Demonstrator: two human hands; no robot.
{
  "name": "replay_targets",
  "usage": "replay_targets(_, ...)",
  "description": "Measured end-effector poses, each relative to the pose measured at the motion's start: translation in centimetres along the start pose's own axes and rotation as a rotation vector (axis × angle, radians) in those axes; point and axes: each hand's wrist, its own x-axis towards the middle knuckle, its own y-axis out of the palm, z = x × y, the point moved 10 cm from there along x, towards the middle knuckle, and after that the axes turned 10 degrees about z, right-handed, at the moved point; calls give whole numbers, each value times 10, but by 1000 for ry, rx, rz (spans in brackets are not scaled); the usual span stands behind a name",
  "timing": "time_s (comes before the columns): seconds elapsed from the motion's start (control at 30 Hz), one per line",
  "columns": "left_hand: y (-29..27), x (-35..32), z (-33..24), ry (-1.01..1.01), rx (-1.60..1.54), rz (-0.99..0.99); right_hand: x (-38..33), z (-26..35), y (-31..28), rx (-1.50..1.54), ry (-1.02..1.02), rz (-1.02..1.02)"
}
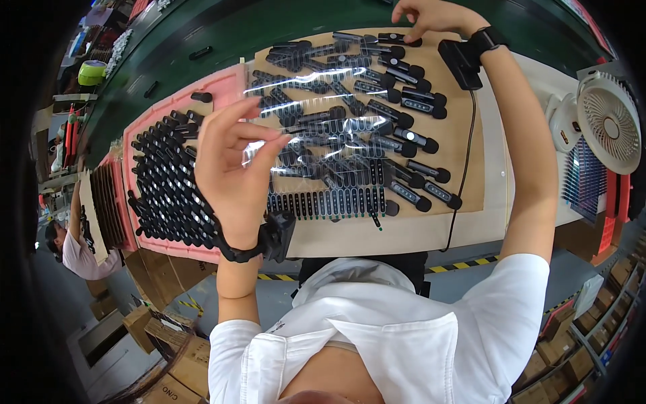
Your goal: The person peels a sticker from a sheet, applies it to a microphone, and presses it down by hand, repeating this for several microphones.
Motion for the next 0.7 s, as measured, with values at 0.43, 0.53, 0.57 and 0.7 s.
replay_targets(0.43,13,-11,6,-231,-415,161,-64,53,-12,587,192,-204)
replay_targets(0.53,12,-9,-8,-254,-550,161,-90,88,0,759,-16,-414)
replay_targets(0.57,11,-8,-11,-267,-615,159,-97,118,4,771,-88,-407)
replay_targets(0.7,17,-6,-19,-271,-891,86,-127,208,0,475,-312,-601)
